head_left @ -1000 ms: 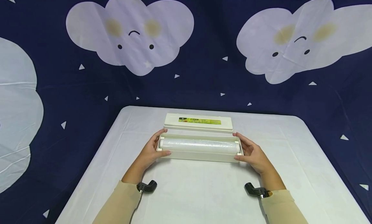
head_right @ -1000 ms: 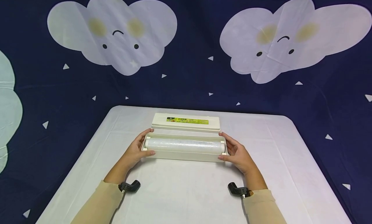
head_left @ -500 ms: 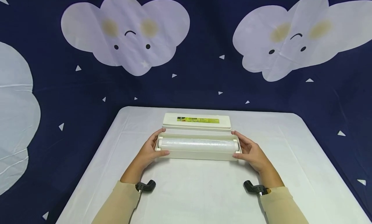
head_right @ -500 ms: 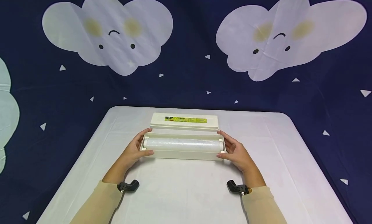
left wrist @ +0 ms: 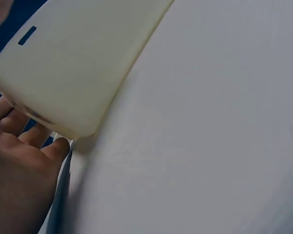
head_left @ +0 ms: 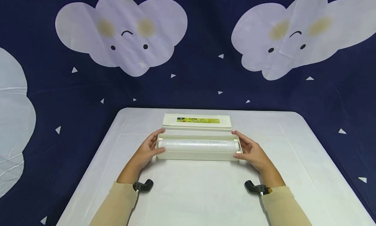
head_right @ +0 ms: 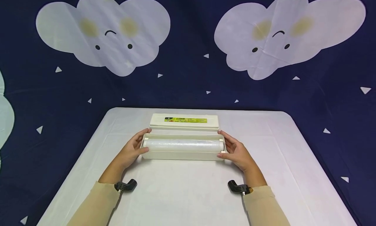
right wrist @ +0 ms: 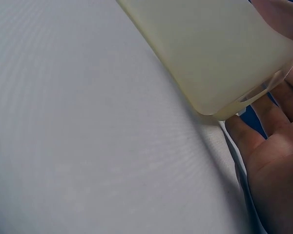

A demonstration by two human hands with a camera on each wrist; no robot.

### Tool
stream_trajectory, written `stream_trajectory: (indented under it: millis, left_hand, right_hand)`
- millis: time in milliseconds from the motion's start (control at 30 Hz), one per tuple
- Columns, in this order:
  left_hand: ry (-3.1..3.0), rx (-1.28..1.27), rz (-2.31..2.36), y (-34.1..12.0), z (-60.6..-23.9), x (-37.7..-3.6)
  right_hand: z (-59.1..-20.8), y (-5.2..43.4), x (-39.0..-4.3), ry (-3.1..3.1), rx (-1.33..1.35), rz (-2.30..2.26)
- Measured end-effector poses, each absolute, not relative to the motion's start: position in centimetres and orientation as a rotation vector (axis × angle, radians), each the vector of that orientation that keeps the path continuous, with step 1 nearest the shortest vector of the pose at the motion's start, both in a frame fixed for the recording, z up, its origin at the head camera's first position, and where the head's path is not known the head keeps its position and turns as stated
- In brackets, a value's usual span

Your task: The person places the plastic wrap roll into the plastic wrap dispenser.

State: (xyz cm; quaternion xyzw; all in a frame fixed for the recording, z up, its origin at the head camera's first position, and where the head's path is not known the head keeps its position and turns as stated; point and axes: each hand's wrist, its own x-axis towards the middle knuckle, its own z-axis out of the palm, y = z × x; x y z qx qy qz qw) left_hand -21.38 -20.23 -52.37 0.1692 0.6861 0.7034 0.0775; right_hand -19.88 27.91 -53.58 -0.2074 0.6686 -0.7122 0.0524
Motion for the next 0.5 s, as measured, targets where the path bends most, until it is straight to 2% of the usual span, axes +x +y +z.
stream_trajectory:
  millis: [233,500]
  left_hand:
    - [2.085,0.629,2.129,-21.1,-51.7,-22.5]
    - [2.259,0.529,2.093,-21.8,-50.2,-25.4]
  right_hand:
    - [-53.6,27.9,-19.9,2.024,-0.620,-2.170]
    - [-53.6,27.9,-19.9,2.042,-0.608,-2.169]
